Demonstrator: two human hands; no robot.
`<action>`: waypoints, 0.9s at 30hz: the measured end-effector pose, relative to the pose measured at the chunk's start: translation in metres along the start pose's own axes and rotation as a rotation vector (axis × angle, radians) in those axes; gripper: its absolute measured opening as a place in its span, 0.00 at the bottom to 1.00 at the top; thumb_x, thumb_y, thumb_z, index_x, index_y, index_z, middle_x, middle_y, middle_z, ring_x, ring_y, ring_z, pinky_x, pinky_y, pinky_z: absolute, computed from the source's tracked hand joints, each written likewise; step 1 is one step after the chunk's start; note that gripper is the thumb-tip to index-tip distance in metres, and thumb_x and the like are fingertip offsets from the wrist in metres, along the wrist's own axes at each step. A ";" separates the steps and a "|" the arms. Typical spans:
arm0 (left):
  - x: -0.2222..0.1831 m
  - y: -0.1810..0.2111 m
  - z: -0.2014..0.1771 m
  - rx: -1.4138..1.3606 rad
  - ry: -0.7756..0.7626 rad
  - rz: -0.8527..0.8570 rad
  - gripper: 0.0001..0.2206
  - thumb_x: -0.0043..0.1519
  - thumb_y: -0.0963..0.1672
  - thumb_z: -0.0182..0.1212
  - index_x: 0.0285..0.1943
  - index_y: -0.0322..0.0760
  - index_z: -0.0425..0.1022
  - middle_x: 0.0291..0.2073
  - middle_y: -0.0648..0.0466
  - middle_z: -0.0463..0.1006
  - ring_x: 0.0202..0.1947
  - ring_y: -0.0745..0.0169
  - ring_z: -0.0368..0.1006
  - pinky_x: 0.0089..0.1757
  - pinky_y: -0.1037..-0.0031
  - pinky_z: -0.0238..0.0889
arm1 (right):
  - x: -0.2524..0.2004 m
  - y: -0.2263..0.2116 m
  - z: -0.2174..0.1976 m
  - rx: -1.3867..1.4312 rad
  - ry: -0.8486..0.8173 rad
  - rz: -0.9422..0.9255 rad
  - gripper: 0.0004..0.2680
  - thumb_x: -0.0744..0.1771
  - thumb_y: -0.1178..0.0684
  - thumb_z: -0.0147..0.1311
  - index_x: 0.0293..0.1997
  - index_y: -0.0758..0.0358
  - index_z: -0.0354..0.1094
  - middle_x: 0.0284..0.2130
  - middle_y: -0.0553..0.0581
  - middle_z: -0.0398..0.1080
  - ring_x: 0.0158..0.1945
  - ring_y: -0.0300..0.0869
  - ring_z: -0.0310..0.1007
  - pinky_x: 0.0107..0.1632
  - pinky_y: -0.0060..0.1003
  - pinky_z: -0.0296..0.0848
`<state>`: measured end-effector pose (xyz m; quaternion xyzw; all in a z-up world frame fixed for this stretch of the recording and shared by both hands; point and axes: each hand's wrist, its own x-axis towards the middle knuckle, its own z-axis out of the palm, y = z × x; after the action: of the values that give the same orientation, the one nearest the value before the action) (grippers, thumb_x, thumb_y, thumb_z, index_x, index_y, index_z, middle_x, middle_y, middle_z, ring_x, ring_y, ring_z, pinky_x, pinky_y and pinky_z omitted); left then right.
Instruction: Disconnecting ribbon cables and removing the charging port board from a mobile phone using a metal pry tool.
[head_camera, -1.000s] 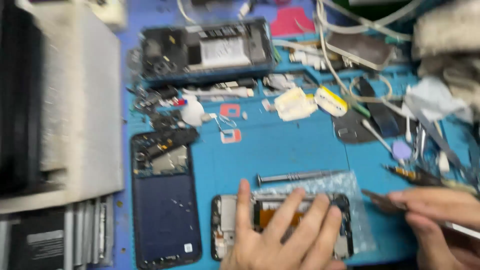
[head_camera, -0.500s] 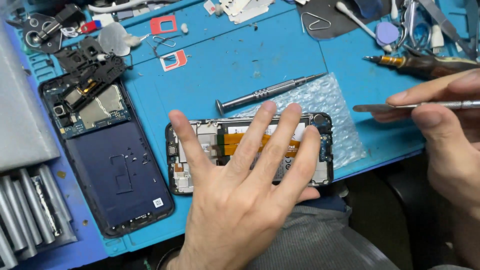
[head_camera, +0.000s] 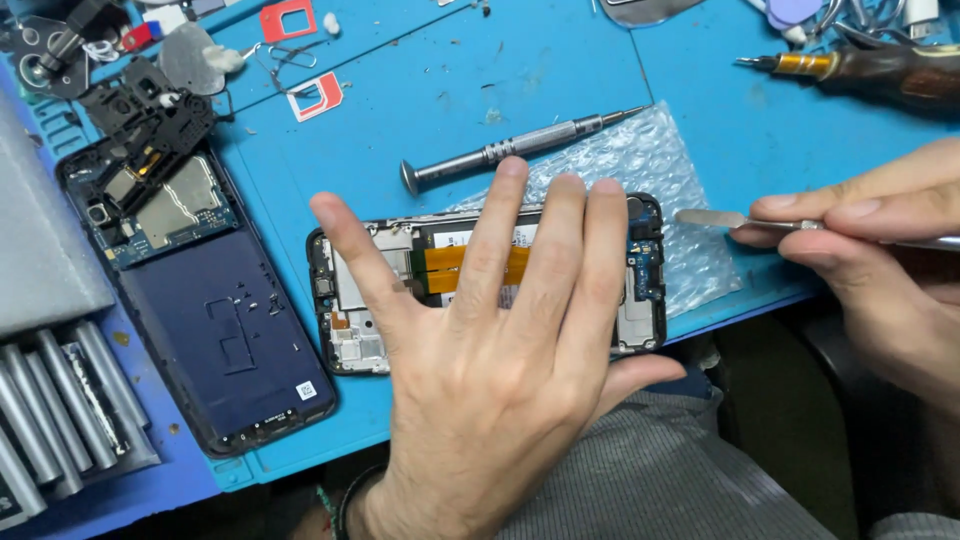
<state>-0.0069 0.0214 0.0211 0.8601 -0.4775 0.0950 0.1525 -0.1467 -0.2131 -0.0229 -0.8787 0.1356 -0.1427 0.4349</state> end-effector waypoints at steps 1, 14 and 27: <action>0.002 0.002 0.000 0.004 -0.001 -0.003 0.48 0.59 0.70 0.72 0.73 0.33 0.76 0.63 0.49 0.80 0.71 0.40 0.74 0.56 0.07 0.35 | 0.000 0.001 0.000 0.004 -0.002 -0.002 0.07 0.75 0.69 0.53 0.56 0.72 0.57 0.53 0.73 0.70 0.56 0.56 0.85 0.63 0.44 0.88; 0.008 0.011 -0.005 0.020 0.075 -0.055 0.41 0.66 0.66 0.42 0.71 0.35 0.77 0.57 0.46 0.80 0.61 0.46 0.80 0.58 0.08 0.33 | 0.002 -0.006 0.001 0.103 0.013 -0.089 0.06 0.76 0.65 0.44 0.60 0.72 0.51 0.55 0.77 0.71 0.53 0.59 0.86 0.63 0.47 0.89; 0.010 0.010 -0.040 -0.064 0.174 -0.113 0.45 0.61 0.65 0.24 0.69 0.36 0.74 0.54 0.48 0.79 0.48 0.55 0.82 0.67 0.13 0.27 | 0.027 -0.042 0.021 0.540 0.106 -0.207 0.07 0.79 0.48 0.36 0.65 0.53 0.47 0.51 0.66 0.66 0.45 0.47 0.83 0.50 0.45 1.01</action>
<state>-0.0113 0.0229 0.0636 0.8688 -0.4160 0.1453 0.2258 -0.1091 -0.1832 0.0018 -0.7316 0.0249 -0.2632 0.6284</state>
